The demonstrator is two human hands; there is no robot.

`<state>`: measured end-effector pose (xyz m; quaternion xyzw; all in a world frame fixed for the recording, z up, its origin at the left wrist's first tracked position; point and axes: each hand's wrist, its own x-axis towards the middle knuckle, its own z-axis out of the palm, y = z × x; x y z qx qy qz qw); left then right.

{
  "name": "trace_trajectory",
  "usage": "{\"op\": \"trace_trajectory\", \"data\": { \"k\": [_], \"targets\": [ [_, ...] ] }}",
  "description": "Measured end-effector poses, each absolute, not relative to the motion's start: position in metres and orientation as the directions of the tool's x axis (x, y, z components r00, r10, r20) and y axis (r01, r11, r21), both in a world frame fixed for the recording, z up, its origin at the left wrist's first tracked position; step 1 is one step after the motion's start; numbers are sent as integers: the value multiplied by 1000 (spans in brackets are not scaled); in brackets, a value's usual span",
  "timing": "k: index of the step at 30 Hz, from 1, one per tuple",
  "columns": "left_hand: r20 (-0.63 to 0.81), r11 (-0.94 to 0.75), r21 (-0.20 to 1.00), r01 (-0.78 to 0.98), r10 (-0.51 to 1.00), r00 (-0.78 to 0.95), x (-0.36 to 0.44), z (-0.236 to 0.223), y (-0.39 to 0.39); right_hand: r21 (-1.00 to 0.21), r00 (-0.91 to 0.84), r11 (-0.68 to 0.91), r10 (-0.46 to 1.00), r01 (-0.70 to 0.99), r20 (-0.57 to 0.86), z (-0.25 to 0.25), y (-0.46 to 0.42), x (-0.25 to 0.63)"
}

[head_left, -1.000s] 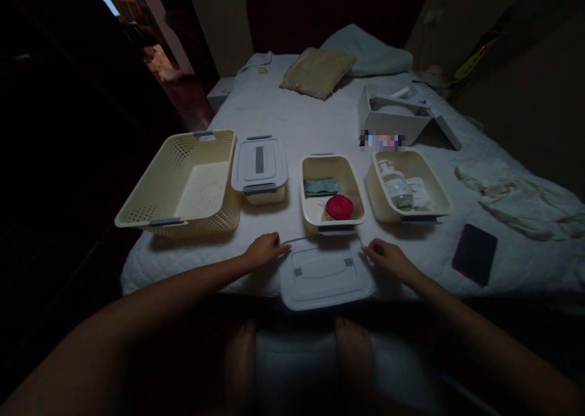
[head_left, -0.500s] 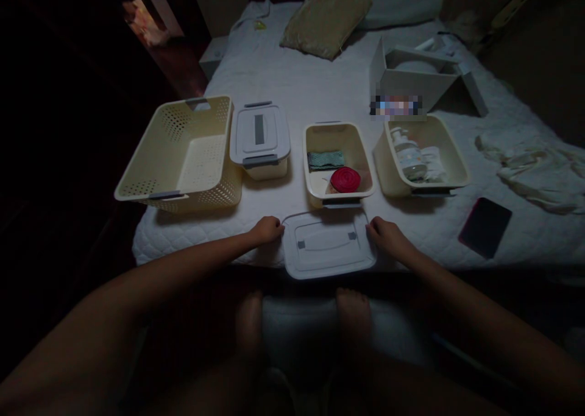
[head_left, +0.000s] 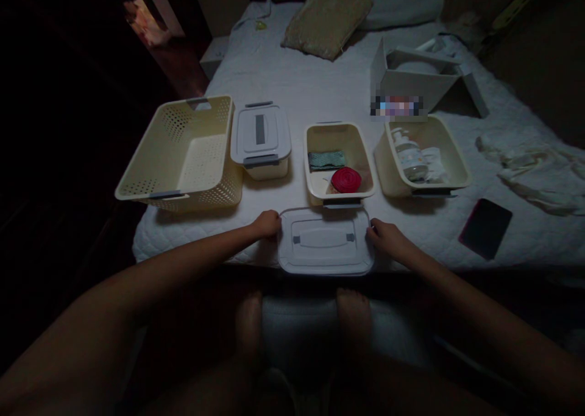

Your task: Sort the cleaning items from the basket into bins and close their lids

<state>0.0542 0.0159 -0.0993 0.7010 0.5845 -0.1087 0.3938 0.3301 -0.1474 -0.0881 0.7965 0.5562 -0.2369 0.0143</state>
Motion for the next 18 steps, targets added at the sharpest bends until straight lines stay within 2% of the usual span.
{"op": "trace_trajectory", "data": {
  "k": [4,8,14,18],
  "targets": [
    [-653,155,490,858,717,244,51,-99,17,-365,269,-457,846,811,-461,-84,-149,326],
    [-642,269,565,780,737,211,47,-89,20,-519,278,-617,760,591,-587,-76,-146,318],
    [-754,411,603,684,572,322,31,-57,32,-577,191,-784,618,230,-763,-50,-145,302],
    [-756,441,619,650,558,342,17,-46,45,-620,110,-768,638,161,-762,-37,-145,300]
  ]
}}
